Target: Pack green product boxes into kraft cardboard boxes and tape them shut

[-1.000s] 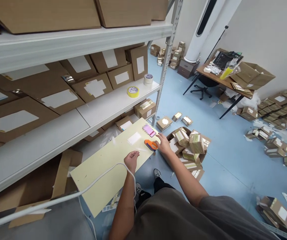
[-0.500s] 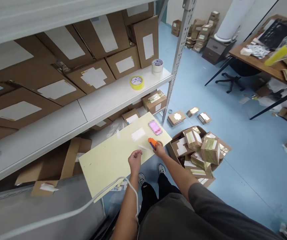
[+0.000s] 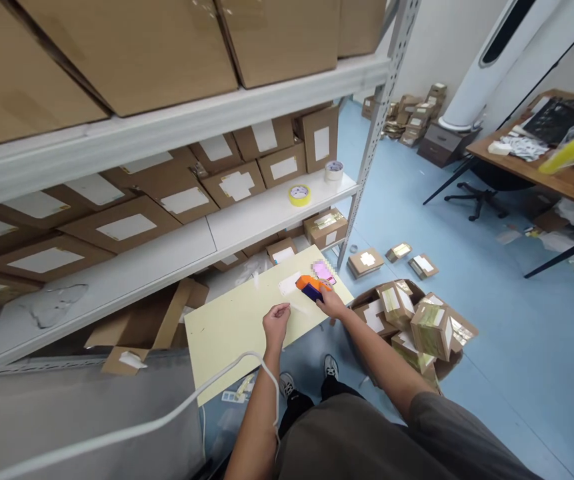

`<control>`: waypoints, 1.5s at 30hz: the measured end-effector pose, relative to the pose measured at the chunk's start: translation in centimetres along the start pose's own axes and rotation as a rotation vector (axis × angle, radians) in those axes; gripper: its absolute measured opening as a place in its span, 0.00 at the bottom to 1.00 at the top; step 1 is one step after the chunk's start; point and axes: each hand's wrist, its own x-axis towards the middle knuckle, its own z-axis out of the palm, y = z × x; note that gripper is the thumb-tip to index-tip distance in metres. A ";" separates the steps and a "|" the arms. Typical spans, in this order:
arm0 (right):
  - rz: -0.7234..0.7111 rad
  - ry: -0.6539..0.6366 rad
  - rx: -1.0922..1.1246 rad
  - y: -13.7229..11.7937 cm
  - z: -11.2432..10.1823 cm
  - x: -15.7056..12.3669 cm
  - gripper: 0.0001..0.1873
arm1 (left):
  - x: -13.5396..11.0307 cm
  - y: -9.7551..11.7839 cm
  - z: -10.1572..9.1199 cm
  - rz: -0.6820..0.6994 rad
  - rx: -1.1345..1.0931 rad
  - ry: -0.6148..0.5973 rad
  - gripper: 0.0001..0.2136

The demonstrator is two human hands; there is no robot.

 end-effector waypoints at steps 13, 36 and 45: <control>-0.521 0.149 0.106 -15.1 -5.4 -2.7 0.25 | 3.3 12.7 -10.3 0.331 -0.072 -0.130 0.23; -0.746 0.175 -0.045 -23.4 -2.9 2.2 0.25 | 5.5 16.5 -19.3 0.624 0.087 0.193 0.17; -0.870 0.384 -0.268 -23.5 -3.9 15.3 0.23 | 7.2 15.5 -17.4 0.400 0.175 0.539 0.37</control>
